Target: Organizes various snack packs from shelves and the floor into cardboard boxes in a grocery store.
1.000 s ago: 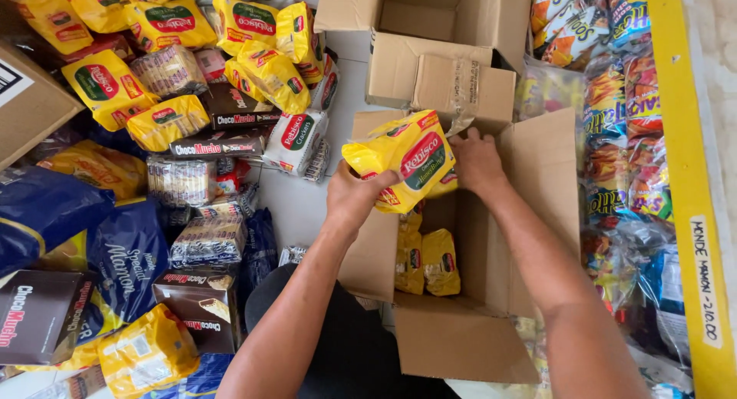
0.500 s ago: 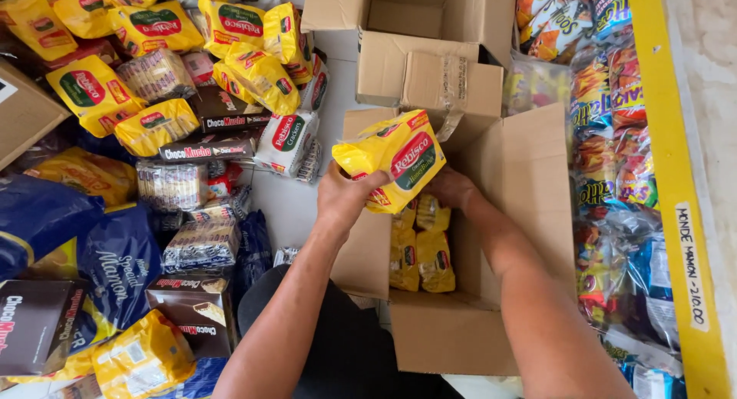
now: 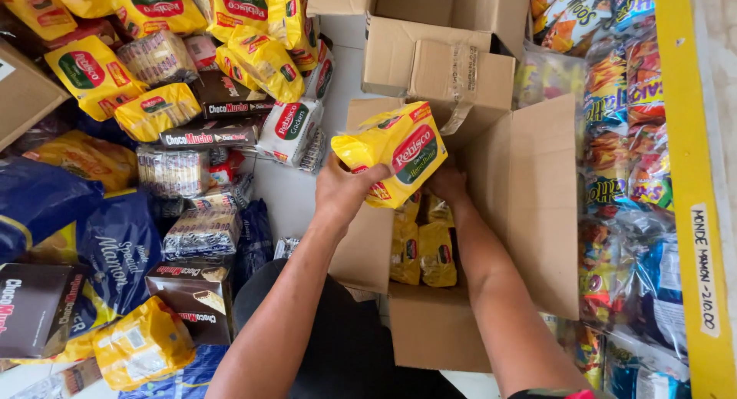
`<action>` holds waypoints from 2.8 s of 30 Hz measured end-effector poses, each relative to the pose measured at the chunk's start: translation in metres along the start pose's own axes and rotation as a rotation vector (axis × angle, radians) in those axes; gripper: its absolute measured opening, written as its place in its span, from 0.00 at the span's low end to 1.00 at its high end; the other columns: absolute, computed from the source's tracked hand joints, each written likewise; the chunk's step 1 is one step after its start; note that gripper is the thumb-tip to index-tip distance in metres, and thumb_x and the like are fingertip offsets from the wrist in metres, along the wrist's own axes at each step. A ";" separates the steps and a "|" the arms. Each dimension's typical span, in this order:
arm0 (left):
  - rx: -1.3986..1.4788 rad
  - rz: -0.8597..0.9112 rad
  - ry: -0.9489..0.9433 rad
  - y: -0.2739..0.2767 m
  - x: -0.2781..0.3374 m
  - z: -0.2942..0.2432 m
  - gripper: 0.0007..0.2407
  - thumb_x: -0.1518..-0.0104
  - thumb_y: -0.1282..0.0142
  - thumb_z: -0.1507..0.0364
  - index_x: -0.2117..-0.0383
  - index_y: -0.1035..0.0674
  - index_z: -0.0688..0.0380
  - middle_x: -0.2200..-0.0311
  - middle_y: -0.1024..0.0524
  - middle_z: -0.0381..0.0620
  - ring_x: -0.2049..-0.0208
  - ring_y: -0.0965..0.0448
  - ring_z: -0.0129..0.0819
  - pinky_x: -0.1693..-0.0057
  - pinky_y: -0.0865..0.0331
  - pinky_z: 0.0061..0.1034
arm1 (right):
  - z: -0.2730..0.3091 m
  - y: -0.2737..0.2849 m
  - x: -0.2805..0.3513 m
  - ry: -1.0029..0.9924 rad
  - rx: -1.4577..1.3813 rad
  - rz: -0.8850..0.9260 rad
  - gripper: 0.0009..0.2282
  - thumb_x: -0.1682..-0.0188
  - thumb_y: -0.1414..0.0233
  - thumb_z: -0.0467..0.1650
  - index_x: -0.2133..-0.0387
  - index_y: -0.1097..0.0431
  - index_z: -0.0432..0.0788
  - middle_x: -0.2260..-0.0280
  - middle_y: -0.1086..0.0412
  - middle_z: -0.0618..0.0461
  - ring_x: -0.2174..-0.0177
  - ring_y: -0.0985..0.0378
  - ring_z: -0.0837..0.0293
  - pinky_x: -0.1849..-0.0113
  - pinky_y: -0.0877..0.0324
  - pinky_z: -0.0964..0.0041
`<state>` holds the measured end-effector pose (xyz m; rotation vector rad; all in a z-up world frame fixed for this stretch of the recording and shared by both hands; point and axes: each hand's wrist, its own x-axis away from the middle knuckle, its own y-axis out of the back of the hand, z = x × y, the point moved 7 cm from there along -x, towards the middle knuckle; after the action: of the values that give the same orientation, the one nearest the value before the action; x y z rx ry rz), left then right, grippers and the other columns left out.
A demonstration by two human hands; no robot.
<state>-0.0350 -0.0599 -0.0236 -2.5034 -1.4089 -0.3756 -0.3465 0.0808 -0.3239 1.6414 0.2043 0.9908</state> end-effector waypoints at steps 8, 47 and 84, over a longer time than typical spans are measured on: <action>0.055 0.045 -0.007 -0.008 0.003 -0.005 0.24 0.59 0.31 0.73 0.54 0.24 0.67 0.60 0.17 0.49 0.63 0.15 0.33 0.55 0.21 0.27 | 0.039 -0.042 -0.078 0.374 -0.909 -0.169 0.24 0.55 0.39 0.36 0.47 0.31 0.40 0.46 0.29 0.46 0.48 0.28 0.55 0.48 0.32 0.57; -0.033 0.077 0.076 -0.010 0.006 -0.002 0.21 0.57 0.32 0.72 0.55 0.22 0.67 0.62 0.17 0.48 0.66 0.16 0.33 0.60 0.22 0.28 | 0.059 -0.090 0.162 -0.339 -1.522 0.950 0.52 0.64 0.84 0.67 0.33 0.43 0.53 0.35 0.39 0.43 0.39 0.37 0.39 0.43 0.42 0.34; -0.206 0.170 -0.009 -0.019 -0.010 0.016 0.27 0.65 0.28 0.70 0.54 0.22 0.65 0.61 0.16 0.45 0.61 0.16 0.31 0.52 0.23 0.26 | 0.039 0.237 0.154 0.556 -1.650 -0.079 0.38 0.51 0.48 0.53 0.35 0.42 0.40 0.41 0.33 0.43 0.45 0.29 0.52 0.45 0.32 0.53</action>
<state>-0.0540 -0.0528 -0.0405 -2.7677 -1.2025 -0.4988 -0.3077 0.0666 -0.0417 -0.1446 -0.1812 1.0170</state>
